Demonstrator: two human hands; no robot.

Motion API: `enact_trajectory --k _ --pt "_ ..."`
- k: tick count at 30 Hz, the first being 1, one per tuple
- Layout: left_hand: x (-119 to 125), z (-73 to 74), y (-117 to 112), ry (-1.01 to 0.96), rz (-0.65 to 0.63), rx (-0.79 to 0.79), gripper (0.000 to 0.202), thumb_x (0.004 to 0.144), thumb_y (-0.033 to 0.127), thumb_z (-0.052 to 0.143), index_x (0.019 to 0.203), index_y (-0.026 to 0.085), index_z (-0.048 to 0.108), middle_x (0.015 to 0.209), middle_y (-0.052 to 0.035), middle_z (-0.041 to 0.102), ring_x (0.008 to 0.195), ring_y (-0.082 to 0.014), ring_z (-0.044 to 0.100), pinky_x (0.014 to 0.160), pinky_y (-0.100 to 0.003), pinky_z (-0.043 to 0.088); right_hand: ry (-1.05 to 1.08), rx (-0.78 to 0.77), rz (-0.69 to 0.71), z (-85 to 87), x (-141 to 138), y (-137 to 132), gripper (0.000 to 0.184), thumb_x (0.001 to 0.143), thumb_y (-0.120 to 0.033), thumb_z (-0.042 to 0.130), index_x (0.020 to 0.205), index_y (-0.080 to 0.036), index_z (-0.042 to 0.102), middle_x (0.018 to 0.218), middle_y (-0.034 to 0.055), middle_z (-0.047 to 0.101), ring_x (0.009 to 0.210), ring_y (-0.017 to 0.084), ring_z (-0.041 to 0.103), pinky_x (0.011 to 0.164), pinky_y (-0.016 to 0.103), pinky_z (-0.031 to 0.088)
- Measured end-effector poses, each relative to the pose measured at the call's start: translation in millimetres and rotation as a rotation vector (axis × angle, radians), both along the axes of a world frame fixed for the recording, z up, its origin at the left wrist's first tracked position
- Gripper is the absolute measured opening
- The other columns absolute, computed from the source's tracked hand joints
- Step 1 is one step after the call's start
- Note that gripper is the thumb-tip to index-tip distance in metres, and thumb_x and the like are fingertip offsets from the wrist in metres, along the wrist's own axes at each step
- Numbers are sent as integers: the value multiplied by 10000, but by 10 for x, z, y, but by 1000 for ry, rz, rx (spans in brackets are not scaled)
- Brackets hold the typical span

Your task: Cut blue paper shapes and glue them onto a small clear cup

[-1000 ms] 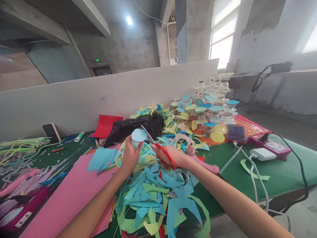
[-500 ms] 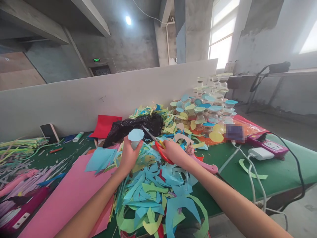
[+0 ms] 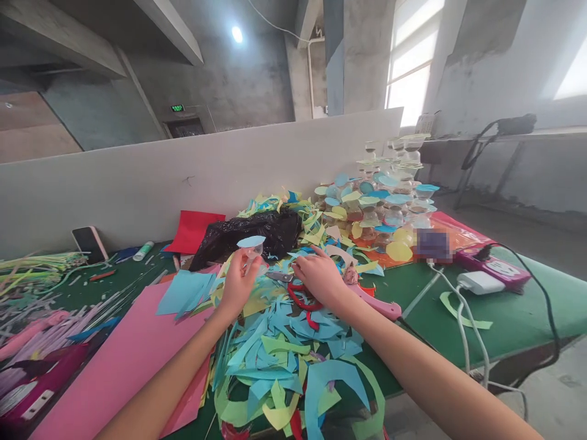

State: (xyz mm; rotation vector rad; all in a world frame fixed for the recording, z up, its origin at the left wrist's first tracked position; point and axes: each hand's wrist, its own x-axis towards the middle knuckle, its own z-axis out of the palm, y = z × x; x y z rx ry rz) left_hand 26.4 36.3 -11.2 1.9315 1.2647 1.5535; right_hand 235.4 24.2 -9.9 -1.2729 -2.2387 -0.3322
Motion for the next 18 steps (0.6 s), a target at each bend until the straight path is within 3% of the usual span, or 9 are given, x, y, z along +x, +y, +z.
enact_trajectory --k 3,8,18 --pt "29 8 -29 -31 -50 -51 271 866 451 541 980 206 525 948 -49 597 940 -189 604 826 -321 490 133 156 46 60 15 -24 219 981 -286 444 987 -182 637 900 71 711 860 222 650 1002 424 416" --pt "61 -15 -40 4 -103 -108 319 841 444 582 1042 197 555 1025 -71 634 973 -211 622 862 -361 491 234 265 89 100 1 -71 334 973 -341 465 1276 -213 527 1210 119 620 1099 266 566 993 462 429" --pt "74 -24 -60 265 -123 -38 220 849 371 579 1006 219 598 1026 -53 630 948 -198 581 871 -357 465 205 247 171 130 8 -92 306 992 -334 431 1233 -243 596 1178 93 646 1076 237 559 1008 451 410"
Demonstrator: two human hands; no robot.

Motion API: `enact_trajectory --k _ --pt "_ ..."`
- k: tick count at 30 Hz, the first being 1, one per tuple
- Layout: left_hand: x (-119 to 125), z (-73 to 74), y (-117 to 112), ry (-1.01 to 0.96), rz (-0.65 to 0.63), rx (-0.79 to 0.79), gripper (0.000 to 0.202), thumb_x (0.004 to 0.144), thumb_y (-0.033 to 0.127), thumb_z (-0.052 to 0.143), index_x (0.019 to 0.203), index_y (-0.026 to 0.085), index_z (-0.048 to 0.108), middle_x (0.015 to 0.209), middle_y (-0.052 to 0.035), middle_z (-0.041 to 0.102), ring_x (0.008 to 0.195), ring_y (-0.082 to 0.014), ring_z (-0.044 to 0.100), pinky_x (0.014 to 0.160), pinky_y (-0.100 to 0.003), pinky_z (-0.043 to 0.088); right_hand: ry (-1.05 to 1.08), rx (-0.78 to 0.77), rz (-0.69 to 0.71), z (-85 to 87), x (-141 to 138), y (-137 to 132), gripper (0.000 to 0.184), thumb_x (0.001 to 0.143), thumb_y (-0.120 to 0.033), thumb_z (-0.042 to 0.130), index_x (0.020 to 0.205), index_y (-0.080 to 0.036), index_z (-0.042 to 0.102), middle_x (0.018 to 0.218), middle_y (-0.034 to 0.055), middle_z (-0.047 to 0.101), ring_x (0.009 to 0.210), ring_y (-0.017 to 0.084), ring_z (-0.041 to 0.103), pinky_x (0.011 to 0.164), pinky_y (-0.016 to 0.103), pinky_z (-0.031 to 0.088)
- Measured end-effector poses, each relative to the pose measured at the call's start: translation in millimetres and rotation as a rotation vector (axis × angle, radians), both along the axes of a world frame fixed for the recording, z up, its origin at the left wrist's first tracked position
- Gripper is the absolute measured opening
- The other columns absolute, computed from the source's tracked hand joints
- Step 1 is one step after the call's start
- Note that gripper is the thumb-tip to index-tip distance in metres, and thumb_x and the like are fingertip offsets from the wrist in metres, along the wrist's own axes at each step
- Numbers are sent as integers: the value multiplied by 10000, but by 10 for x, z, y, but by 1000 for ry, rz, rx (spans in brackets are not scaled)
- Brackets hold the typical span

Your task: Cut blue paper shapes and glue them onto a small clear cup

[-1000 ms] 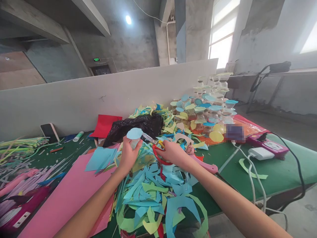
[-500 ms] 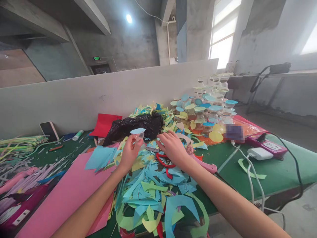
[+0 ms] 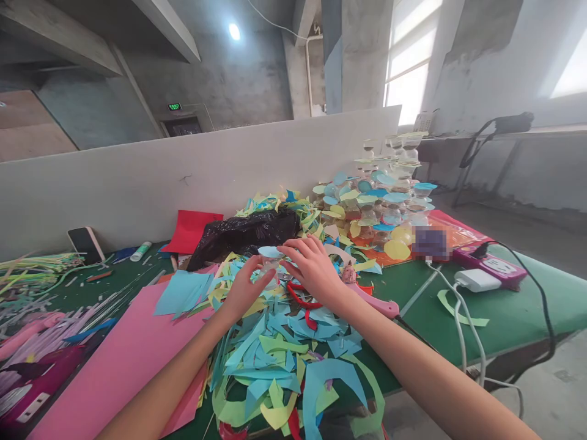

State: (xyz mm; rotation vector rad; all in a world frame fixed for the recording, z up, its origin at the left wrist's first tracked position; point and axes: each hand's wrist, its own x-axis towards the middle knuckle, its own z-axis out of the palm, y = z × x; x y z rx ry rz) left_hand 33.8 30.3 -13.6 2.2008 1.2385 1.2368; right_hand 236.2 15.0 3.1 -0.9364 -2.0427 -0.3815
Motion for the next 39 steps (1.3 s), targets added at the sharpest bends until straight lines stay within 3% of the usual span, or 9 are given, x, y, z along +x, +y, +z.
enact_trajectory --k 8,16,27,39 --pt "-11 0 -5 70 -3 67 173 843 364 587 925 212 594 923 -32 612 892 -186 560 849 -347 467 -2 -3 103 8 13 5 296 991 -306 446 1197 -233 646 1119 69 697 1037 212 566 1028 425 399" --pt "-10 15 -22 60 -10 75 217 842 383 592 970 209 611 949 -44 631 895 -192 579 845 -353 475 1 -7 9 -46 3 27 269 979 -324 478 1109 -231 695 1043 81 701 988 218 579 898 372 454" --pt "4 9 -31 79 -25 76 237 848 409 582 950 202 633 865 -35 626 860 -193 573 830 -348 470 72 6 65 -60 14 58 278 978 -331 476 1005 -243 739 939 57 733 914 227 559 858 398 455" --pt "22 -33 -26 90 -14 9 297 867 444 551 1001 193 635 940 -53 637 933 -204 564 878 -354 449 142 -13 6 -43 9 26 276 948 -383 535 879 -235 757 819 28 733 838 201 555 823 360 432"
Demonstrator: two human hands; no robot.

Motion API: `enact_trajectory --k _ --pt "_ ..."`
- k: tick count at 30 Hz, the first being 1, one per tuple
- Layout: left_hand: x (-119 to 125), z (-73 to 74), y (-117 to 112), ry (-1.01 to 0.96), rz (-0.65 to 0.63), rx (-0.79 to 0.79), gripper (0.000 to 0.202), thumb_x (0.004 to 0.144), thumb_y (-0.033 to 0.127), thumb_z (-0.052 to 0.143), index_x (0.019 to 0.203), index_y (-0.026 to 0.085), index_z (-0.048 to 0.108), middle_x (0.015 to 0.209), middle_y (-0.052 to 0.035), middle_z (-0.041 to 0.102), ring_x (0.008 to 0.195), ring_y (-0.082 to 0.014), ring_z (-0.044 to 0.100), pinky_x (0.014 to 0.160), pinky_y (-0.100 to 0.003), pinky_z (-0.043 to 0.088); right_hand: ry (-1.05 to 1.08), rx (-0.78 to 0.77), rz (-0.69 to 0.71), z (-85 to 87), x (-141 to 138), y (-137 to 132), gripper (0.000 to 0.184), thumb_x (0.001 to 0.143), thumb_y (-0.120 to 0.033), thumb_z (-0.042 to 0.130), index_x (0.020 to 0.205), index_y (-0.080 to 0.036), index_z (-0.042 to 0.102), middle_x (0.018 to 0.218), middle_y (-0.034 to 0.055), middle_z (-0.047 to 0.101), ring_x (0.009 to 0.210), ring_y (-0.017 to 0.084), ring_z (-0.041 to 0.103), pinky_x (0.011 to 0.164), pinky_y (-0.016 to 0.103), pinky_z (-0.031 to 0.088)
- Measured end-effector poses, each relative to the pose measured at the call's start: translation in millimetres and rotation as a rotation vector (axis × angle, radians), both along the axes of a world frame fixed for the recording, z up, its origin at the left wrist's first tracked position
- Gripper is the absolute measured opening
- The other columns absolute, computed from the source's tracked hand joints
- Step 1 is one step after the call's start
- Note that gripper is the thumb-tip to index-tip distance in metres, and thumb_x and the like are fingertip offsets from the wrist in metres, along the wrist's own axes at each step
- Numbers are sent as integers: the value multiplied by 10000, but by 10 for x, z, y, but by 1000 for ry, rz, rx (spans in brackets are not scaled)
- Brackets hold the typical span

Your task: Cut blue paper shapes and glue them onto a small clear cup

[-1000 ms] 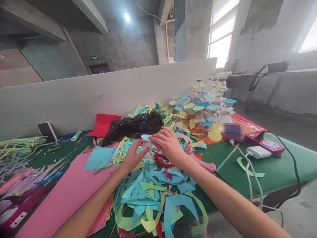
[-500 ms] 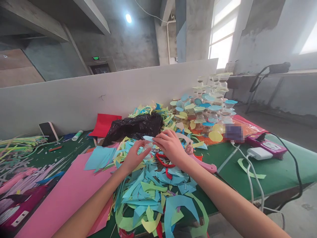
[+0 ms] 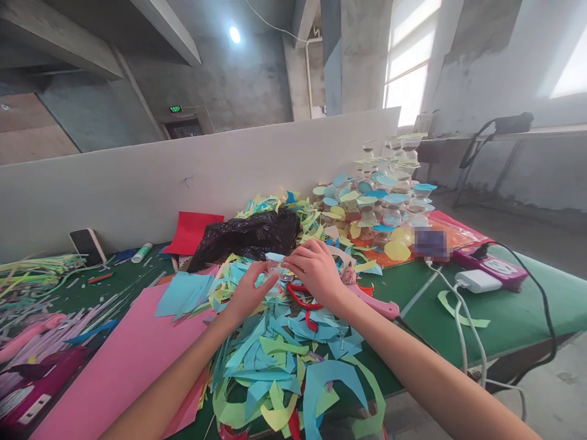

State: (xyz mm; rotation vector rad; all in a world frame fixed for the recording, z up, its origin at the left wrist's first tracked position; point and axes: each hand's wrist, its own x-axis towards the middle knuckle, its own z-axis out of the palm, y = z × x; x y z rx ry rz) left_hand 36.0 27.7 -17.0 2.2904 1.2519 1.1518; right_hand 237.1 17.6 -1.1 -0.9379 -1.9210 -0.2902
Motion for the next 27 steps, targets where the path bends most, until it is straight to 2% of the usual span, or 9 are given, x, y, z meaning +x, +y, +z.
enact_trajectory --k 8,14,17,21,24,27 --pt "-17 -36 28 6 24 -65 360 861 485 539 1033 186 640 952 -53 633 936 -206 573 890 -345 443 -3 -18 -26 -7 -4 -12 255 942 -382 546 850 -233 731 829 33 719 850 212 562 820 379 433" --pt "14 9 6 -55 15 -172 412 853 526 535 1083 205 656 1036 -62 653 963 -212 590 919 -354 438 -93 -88 80 42 -20 -55 244 950 -340 533 1135 -232 649 1089 75 685 1035 240 569 913 410 469" --pt "31 42 -10 -118 -21 -247 424 854 533 532 1097 211 662 1114 -69 666 1001 -223 597 926 -356 439 -103 -131 118 66 -28 -81 322 929 -335 562 1237 -240 572 1174 81 645 1103 254 545 960 444 459" --pt "36 69 -16 -225 -72 -336 450 850 539 536 1130 209 658 1152 -68 678 1049 -236 604 942 -353 442 -110 -205 153 43 -34 -81 573 872 -389 624 1380 -245 403 1299 107 546 1204 283 484 980 482 460" --pt "31 77 -41 -254 -48 -407 445 826 532 572 1108 202 667 1157 -67 681 1065 -245 605 956 -359 440 -118 -263 184 25 -28 -75 708 851 -432 635 1440 -257 282 1349 119 493 1261 290 444 1008 501 444" --pt "35 97 -97 -284 -48 -470 416 823 512 582 1062 184 673 1115 -67 695 1065 -246 608 963 -359 439 -152 -324 205 25 -25 -73 783 832 -484 641 1455 -243 232 1371 139 470 1289 307 422 1021 518 431"
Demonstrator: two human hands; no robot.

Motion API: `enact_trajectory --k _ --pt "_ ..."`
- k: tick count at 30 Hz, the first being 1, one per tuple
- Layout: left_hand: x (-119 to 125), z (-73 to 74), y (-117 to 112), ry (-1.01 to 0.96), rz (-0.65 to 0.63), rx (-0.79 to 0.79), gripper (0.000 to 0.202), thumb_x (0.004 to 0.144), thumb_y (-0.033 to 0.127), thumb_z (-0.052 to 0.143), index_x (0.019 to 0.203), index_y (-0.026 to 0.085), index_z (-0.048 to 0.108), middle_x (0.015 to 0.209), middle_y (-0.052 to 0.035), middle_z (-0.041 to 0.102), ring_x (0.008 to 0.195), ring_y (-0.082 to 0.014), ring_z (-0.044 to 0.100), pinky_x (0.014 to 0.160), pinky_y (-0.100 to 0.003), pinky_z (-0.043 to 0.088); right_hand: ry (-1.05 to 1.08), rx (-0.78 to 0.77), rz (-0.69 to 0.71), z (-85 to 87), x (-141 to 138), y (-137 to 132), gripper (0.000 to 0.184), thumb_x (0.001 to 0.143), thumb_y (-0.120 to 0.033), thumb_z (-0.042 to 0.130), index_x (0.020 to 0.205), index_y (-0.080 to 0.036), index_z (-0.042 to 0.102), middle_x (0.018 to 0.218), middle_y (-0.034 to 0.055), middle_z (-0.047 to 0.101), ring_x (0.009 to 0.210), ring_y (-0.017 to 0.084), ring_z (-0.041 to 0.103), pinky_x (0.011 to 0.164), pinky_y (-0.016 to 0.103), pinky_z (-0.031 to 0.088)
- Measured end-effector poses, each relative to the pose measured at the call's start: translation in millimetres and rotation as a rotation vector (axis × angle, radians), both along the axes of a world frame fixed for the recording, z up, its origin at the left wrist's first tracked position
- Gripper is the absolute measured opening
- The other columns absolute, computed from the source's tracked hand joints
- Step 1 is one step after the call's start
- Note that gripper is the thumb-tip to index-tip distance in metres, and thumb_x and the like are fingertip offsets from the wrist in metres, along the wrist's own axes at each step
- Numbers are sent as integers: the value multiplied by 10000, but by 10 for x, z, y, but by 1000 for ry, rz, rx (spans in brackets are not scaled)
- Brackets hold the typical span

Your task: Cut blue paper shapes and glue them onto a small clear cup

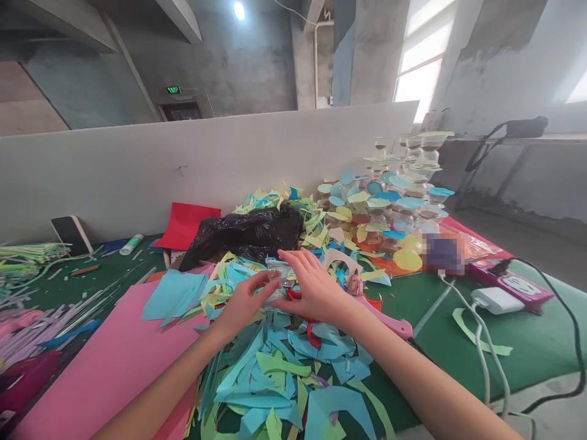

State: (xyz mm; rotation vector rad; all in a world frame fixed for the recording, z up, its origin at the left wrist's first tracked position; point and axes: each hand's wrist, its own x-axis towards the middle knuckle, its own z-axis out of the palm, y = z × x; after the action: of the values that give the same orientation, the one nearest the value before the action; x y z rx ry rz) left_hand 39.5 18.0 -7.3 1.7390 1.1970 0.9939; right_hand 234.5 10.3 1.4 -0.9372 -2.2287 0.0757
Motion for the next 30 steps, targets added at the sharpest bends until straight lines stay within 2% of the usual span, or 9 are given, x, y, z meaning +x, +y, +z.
enact_trajectory --k 4,7,9,11,15,20,24,27,30 --pt "44 82 -114 -68 15 -16 383 863 499 533 1043 187 663 1033 -52 707 1022 -232 618 933 -343 459 -45 -25 8 -37 -42 15 913 761 -523 696 1462 -226 193 1385 168 451 1297 349 419 1017 555 425" --pt "31 152 -189 -8 -8 -3 389 926 468 423 1038 189 669 1012 -58 702 968 -219 619 886 -345 484 -29 12 -44 -88 -95 29 901 712 -366 750 1431 -218 227 1346 171 484 1277 361 447 1013 566 428" --pt "-55 166 -202 83 -17 111 405 959 434 348 1067 205 663 1059 -65 683 1028 -217 593 925 -362 472 6 17 -84 -109 -116 33 865 694 -272 733 1408 -212 248 1319 170 504 1253 354 477 999 555 449" --pt "-203 138 -178 222 16 248 370 955 411 367 1094 214 649 1062 -71 669 1071 -226 561 926 -376 468 25 9 -129 -114 -116 35 836 697 -220 698 1402 -215 249 1327 171 499 1258 350 478 993 553 458" --pt "-509 -13 -76 368 88 430 274 945 334 404 1016 207 636 911 -59 664 941 -215 564 802 -352 484 12 -25 -208 -96 -61 49 853 692 -177 677 1416 -221 229 1361 175 475 1312 362 428 989 567 465" --pt "-605 -127 -42 419 105 492 214 922 257 433 1013 208 620 905 -62 657 902 -212 561 765 -338 469 -10 110 -197 -98 16 140 855 773 -261 679 1460 -188 176 1333 197 507 1298 350 456 1026 611 420" --pt "-580 -89 -41 391 153 453 231 920 236 389 948 210 617 809 -52 634 792 -200 560 712 -328 452 -80 192 -180 -146 23 221 791 831 -223 602 1479 -167 152 1267 196 575 1233 336 524 1031 648 399" --pt "-575 -60 -5 383 182 435 233 913 225 384 875 221 614 749 -28 619 721 -182 569 669 -306 453 -102 243 -221 -148 9 234 736 836 -172 535 1481 -136 183 1215 191 611 1176 331 566 1011 658 412" --pt "-555 -54 20 370 237 456 232 914 235 396 832 227 613 776 -21 639 744 -173 593 709 -295 475 -90 314 -271 -97 -4 213 753 825 -157 517 1496 -114 178 1170 181 634 1122 325 595 1002 660 416"
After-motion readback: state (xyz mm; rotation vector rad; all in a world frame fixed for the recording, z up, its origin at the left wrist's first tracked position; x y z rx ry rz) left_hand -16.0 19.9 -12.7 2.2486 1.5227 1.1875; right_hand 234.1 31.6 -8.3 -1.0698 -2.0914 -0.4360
